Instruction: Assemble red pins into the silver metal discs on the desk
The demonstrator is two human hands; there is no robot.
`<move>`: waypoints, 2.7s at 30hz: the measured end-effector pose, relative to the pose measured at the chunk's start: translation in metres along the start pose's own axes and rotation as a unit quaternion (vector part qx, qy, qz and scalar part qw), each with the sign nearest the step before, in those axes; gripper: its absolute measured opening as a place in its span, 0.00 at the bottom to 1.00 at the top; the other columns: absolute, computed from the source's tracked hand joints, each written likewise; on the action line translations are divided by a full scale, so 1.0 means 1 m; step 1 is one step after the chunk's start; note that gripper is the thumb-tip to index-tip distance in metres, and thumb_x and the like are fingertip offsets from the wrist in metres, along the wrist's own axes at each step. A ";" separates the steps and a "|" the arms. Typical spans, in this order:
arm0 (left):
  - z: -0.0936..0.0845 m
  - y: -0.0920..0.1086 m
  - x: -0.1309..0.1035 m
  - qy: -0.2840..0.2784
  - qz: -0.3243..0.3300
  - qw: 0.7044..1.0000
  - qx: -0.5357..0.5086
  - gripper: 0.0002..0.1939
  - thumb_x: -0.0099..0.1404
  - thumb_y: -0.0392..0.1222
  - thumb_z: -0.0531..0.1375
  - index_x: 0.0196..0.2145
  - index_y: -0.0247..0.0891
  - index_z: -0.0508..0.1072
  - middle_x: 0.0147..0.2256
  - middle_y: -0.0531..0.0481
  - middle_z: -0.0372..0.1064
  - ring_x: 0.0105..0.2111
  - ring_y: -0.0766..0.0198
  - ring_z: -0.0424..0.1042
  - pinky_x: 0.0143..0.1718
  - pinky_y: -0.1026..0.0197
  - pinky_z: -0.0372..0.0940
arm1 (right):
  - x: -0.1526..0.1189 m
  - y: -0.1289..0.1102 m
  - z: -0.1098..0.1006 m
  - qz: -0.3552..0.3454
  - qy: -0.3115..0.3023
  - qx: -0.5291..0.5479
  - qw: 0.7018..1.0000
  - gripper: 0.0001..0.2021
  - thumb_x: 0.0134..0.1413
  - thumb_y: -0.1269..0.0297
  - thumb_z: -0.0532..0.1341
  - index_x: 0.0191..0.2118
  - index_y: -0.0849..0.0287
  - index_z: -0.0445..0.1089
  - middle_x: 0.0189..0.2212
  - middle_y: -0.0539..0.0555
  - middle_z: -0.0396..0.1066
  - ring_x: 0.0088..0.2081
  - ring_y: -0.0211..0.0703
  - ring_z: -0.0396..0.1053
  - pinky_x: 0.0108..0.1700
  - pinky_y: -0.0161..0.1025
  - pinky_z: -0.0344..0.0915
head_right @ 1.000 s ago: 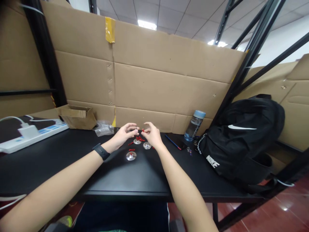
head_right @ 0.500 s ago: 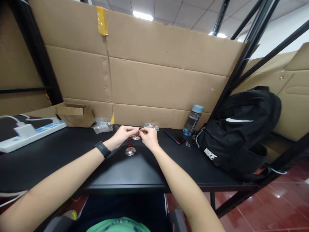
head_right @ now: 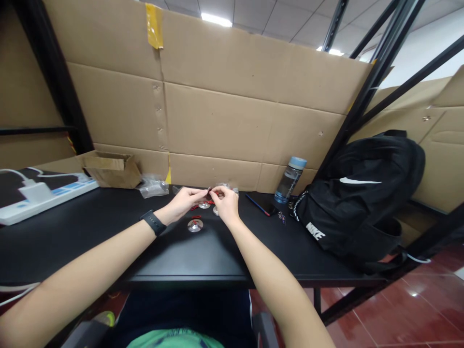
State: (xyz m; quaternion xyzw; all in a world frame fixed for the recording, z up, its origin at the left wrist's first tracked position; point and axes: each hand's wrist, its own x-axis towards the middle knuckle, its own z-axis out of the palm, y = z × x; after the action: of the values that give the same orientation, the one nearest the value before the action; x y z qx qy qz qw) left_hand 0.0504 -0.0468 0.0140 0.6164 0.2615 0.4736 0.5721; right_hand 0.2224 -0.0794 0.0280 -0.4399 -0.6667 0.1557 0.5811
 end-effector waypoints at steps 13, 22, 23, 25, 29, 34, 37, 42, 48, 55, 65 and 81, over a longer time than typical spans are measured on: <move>-0.001 -0.005 0.000 0.014 0.022 1.000 0.007 0.26 0.55 0.57 0.71 0.41 0.31 0.78 0.38 0.40 0.79 0.35 0.58 0.78 0.43 0.54 0.71 | 0.002 0.005 -0.002 -0.008 -0.036 -0.012 0.999 0.10 0.52 0.57 0.67 0.32 0.59 0.78 0.30 0.55 0.80 0.31 0.46 0.76 0.37 0.39 0.71; -0.003 -0.010 0.004 -0.013 0.017 1.000 0.023 0.26 0.55 0.59 0.70 0.40 0.32 0.78 0.39 0.41 0.78 0.38 0.57 0.77 0.46 0.53 0.70 | 0.004 0.009 -0.004 0.007 -0.070 0.022 0.997 0.09 0.50 0.58 0.68 0.30 0.59 0.78 0.32 0.56 0.81 0.32 0.47 0.77 0.39 0.42 0.73; -0.003 -0.010 0.004 -0.015 0.018 0.999 0.027 0.27 0.55 0.60 0.70 0.40 0.32 0.77 0.38 0.42 0.78 0.38 0.58 0.76 0.45 0.54 0.70 | 0.004 0.009 -0.004 0.006 -0.069 0.024 0.997 0.09 0.50 0.58 0.68 0.30 0.59 0.78 0.33 0.56 0.81 0.33 0.47 0.77 0.40 0.42 0.73; -0.002 -0.011 0.005 -0.024 0.022 0.999 0.037 0.27 0.56 0.61 0.69 0.39 0.32 0.77 0.37 0.43 0.77 0.37 0.59 0.76 0.44 0.56 0.70 | 0.004 0.010 -0.004 0.001 -0.068 0.022 0.997 0.09 0.50 0.58 0.68 0.31 0.59 0.77 0.34 0.56 0.81 0.33 0.47 0.77 0.40 0.42 0.73; -0.001 -0.012 0.005 -0.045 0.023 0.997 0.061 0.28 0.58 0.65 0.66 0.38 0.33 0.75 0.35 0.46 0.75 0.36 0.61 0.74 0.41 0.59 0.68 | 0.003 0.013 -0.003 -0.016 -0.078 -0.006 0.997 0.08 0.52 0.59 0.67 0.32 0.59 0.77 0.33 0.55 0.80 0.32 0.45 0.76 0.39 0.41 0.72; 0.000 -0.011 0.007 -0.037 0.037 0.993 0.105 0.24 0.62 0.62 0.62 0.36 0.35 0.71 0.31 0.49 0.72 0.32 0.63 0.71 0.37 0.61 0.66 | 0.001 0.006 -0.002 -0.041 -0.077 -0.026 0.996 0.09 0.56 0.59 0.64 0.35 0.59 0.75 0.31 0.53 0.77 0.31 0.41 0.74 0.36 0.37 0.69; -0.002 -0.010 0.008 -0.016 0.075 0.979 0.188 0.17 0.67 0.55 0.59 0.34 0.36 0.70 0.29 0.51 0.70 0.30 0.64 0.69 0.35 0.61 0.64 | 0.000 -0.002 -0.003 -0.052 -0.046 -0.040 0.997 0.13 0.55 0.58 0.64 0.44 0.59 0.72 0.36 0.54 0.76 0.34 0.41 0.73 0.36 0.35 0.69; -0.007 -0.010 0.007 0.002 0.125 0.945 0.302 0.08 0.66 0.44 0.57 0.35 0.37 0.71 0.33 0.50 0.73 0.33 0.61 0.70 0.36 0.61 0.64 | -0.001 -0.005 -0.004 -0.090 -0.098 -0.079 0.988 0.17 0.51 0.55 0.67 0.44 0.57 0.72 0.45 0.56 0.73 0.42 0.44 0.73 0.45 0.39 0.70; -0.009 -0.011 0.007 0.000 0.137 0.926 0.353 0.09 0.69 0.44 0.53 0.40 0.38 0.70 0.37 0.47 0.74 0.37 0.59 0.73 0.40 0.58 0.65 | -0.003 0.002 0.000 -0.066 -0.125 -0.057 0.988 0.13 0.55 0.55 0.65 0.43 0.56 0.72 0.41 0.54 0.75 0.38 0.42 0.75 0.45 0.40 0.71; -0.007 -0.002 0.003 0.006 0.158 0.907 0.391 0.09 0.72 0.44 0.50 0.40 0.38 0.67 0.35 0.48 0.73 0.36 0.59 0.72 0.38 0.59 0.65 | -0.003 -0.001 0.002 -0.053 -0.133 0.004 0.990 0.12 0.55 0.57 0.64 0.42 0.56 0.70 0.40 0.54 0.75 0.35 0.42 0.75 0.40 0.40 0.74; -0.008 0.005 0.003 0.022 0.199 0.888 0.415 0.09 0.73 0.44 0.50 0.37 0.39 0.65 0.33 0.48 0.70 0.33 0.61 0.70 0.38 0.59 0.64 | -0.004 0.000 0.005 -0.019 -0.136 0.042 0.990 0.11 0.53 0.59 0.64 0.40 0.57 0.67 0.35 0.52 0.74 0.31 0.39 0.75 0.37 0.37 0.74; -0.020 0.006 0.004 -0.055 0.134 0.893 0.427 0.15 0.69 0.48 0.55 0.32 0.36 0.75 0.29 0.51 0.76 0.28 0.64 0.71 0.30 0.64 0.61 | -0.005 0.001 0.002 -0.005 -0.146 0.013 0.989 0.10 0.53 0.57 0.64 0.38 0.56 0.67 0.31 0.51 0.74 0.31 0.40 0.75 0.36 0.38 0.73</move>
State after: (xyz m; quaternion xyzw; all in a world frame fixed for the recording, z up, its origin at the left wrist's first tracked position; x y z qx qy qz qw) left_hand 0.0334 -0.0353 0.0186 0.8555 0.3214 0.3542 0.1984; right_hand 0.2206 -0.0820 0.0238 -0.4017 -0.7443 0.2238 0.4843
